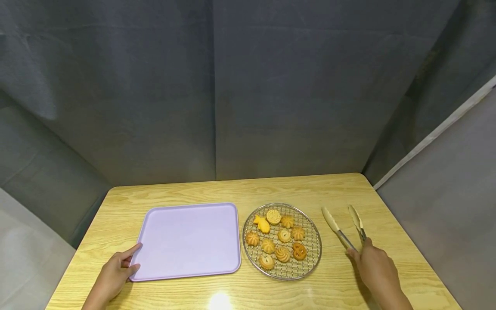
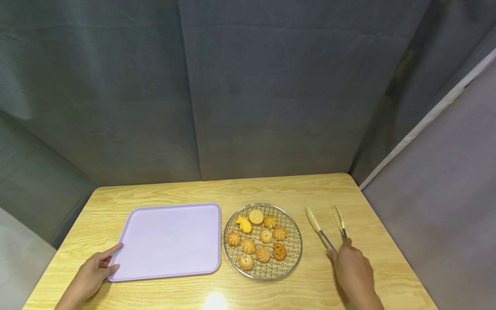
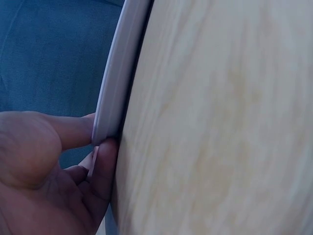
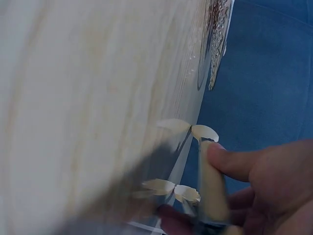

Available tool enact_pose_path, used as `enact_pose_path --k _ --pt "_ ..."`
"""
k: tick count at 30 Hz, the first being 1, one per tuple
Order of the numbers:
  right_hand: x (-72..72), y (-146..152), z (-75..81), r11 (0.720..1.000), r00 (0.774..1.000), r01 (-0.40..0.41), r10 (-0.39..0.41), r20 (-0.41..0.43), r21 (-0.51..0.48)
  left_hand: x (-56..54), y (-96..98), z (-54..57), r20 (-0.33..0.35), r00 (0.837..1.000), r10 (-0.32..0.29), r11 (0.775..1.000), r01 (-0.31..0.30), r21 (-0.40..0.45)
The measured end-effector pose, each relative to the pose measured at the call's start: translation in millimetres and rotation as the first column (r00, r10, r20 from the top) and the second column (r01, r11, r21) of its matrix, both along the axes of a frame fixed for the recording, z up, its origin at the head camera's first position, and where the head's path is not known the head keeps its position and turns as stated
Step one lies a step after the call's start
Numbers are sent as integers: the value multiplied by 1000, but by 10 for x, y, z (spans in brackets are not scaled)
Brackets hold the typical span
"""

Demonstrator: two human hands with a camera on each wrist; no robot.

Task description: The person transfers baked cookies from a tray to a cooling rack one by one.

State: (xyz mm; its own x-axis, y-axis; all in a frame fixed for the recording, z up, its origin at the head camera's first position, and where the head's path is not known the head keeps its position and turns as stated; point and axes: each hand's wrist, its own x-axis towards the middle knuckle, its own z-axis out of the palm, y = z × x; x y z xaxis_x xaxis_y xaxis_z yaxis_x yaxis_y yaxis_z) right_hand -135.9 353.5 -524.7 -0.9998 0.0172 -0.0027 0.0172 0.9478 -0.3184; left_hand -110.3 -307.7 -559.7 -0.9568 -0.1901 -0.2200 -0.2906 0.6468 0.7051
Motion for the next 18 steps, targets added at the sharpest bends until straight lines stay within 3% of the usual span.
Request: enact_pose_path --k 6,18 --pt "-34 1 35 997 990 18 -29 137 81 8 -12 -16 -2 1000 1 1000 -1 19" --pt "-95 -25 43 992 980 22 -47 195 127 -6 -10 -33 -9 1000 2 1000 -2 17"
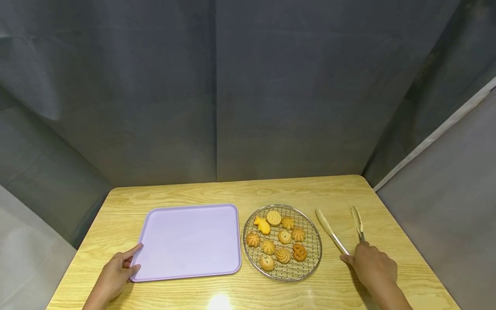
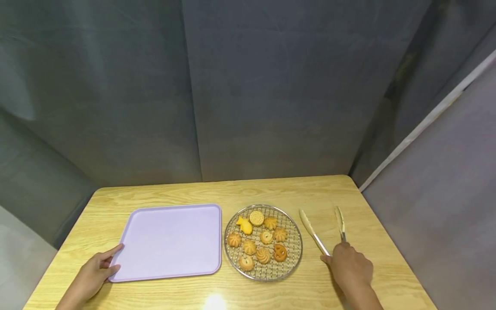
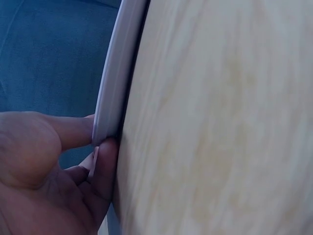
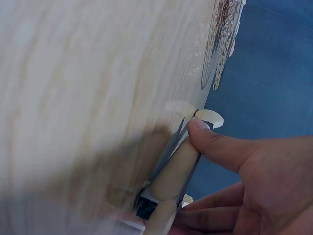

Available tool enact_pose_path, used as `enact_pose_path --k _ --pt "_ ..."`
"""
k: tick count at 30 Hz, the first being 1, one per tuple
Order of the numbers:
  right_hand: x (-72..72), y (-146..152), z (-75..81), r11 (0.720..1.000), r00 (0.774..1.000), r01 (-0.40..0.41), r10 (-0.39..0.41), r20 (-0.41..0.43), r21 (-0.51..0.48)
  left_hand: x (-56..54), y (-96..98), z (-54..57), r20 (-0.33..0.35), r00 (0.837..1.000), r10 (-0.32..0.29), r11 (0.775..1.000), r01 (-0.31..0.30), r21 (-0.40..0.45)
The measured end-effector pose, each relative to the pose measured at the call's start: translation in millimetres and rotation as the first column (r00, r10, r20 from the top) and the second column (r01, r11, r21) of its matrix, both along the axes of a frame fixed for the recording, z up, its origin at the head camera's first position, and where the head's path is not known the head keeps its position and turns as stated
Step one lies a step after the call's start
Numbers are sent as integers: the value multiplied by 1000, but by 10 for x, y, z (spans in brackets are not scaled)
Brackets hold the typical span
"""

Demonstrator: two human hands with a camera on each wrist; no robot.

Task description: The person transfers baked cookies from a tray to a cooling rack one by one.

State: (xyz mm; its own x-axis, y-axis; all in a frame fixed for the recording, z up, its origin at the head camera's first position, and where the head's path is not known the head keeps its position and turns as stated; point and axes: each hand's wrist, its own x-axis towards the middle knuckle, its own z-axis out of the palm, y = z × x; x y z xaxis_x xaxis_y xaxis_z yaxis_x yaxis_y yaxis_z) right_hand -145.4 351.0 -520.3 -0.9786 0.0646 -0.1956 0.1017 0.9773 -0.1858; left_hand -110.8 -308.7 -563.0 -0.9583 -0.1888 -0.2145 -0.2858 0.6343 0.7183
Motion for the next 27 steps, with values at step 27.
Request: enact_pose_path --k 27 --pt "22 -320 -138 994 965 -110 109 -239 9 39 46 129 24 978 -206 948 206 -243"
